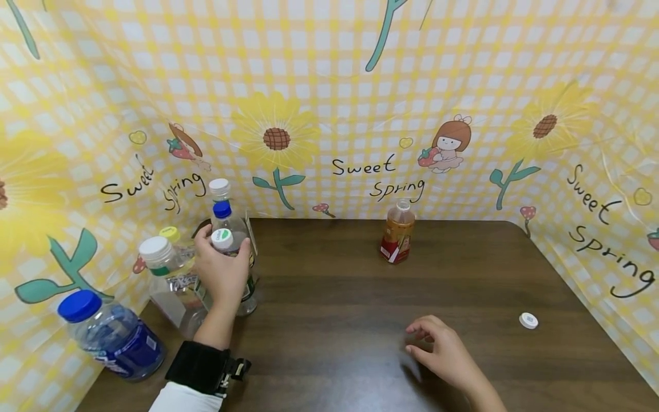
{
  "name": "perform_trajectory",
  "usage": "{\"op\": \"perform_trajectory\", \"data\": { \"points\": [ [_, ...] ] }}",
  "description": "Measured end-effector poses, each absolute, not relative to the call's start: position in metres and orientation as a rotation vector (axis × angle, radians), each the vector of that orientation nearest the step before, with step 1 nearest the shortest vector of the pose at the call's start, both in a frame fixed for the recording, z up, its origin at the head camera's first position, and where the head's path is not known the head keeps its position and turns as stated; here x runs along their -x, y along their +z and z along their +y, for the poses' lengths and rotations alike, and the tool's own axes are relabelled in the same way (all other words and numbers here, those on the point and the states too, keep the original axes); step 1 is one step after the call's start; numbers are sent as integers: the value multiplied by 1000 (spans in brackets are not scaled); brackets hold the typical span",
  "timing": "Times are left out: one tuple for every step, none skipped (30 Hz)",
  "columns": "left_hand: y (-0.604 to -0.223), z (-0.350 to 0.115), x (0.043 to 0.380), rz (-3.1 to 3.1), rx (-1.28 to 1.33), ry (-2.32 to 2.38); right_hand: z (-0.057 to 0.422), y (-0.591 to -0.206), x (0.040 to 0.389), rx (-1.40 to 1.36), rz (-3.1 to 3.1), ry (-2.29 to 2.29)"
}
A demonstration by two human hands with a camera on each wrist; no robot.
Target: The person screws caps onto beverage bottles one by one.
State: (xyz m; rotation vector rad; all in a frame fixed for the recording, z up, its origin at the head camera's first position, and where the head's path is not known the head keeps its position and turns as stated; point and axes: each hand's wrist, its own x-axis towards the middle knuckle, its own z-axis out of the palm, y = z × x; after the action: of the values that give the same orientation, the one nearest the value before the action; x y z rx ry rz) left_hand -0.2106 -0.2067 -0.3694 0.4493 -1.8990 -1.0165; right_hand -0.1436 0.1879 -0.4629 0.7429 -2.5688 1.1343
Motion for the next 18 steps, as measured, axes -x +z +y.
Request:
{"op": "perform_trajectory", "data": {
  "points": [
    [-370,-208,211,-1892,-447,-1017,188,-463,144,-743,-2570,1136],
    [-369,-208,212,-1886,-447,-1017,188,-463,143,-746,-2572,1133],
    [-369,-209,212,-1881,-448,-1020,188,-464,144,-748,-2574,1132],
    [-369,-209,212,-1880,-449,-1023,189,-464,144,-749,-2578,1130],
    [-369,-209,212,-1880,-453,-1025,189,-464,144,-747,-2583,1133],
    [-368,-209,212,-1882,-458,-1026,189,-464,144,-744,-2586,1137],
    [-368,-209,211,-1884,-464,-1027,189,-464,144,-742,-2590,1140],
    [-368,-209,211,-1888,-469,-1029,190,-463,144,-738,-2595,1142],
    [-368,-209,211,-1893,-473,-1027,190,-463,144,-738,-2596,1144],
    [-367,-210,211,-1896,-474,-1024,190,-463,144,-736,-2595,1147],
    [-367,-210,211,-1896,-474,-1021,190,-463,144,-736,-2596,1148],
    [-367,-210,211,-1895,-469,-1013,190,-463,144,-740,-2594,1145],
    [-367,-210,211,-1892,-463,-1006,190,-463,144,-741,-2594,1142],
    [-367,-210,211,-1888,-456,-998,190,-463,144,-742,-2595,1139],
    [-367,-210,211,-1881,-444,-989,190,-464,144,-744,-2593,1138],
    [-367,-210,210,-1875,-436,-977,190,-464,144,-746,-2592,1138],
    [-366,-209,209,-1865,-413,-958,190,-464,143,-745,-2599,1141],
    [-365,-208,208,-1851,-379,-924,190,-463,143,-744,-2603,1146]
  ]
}}
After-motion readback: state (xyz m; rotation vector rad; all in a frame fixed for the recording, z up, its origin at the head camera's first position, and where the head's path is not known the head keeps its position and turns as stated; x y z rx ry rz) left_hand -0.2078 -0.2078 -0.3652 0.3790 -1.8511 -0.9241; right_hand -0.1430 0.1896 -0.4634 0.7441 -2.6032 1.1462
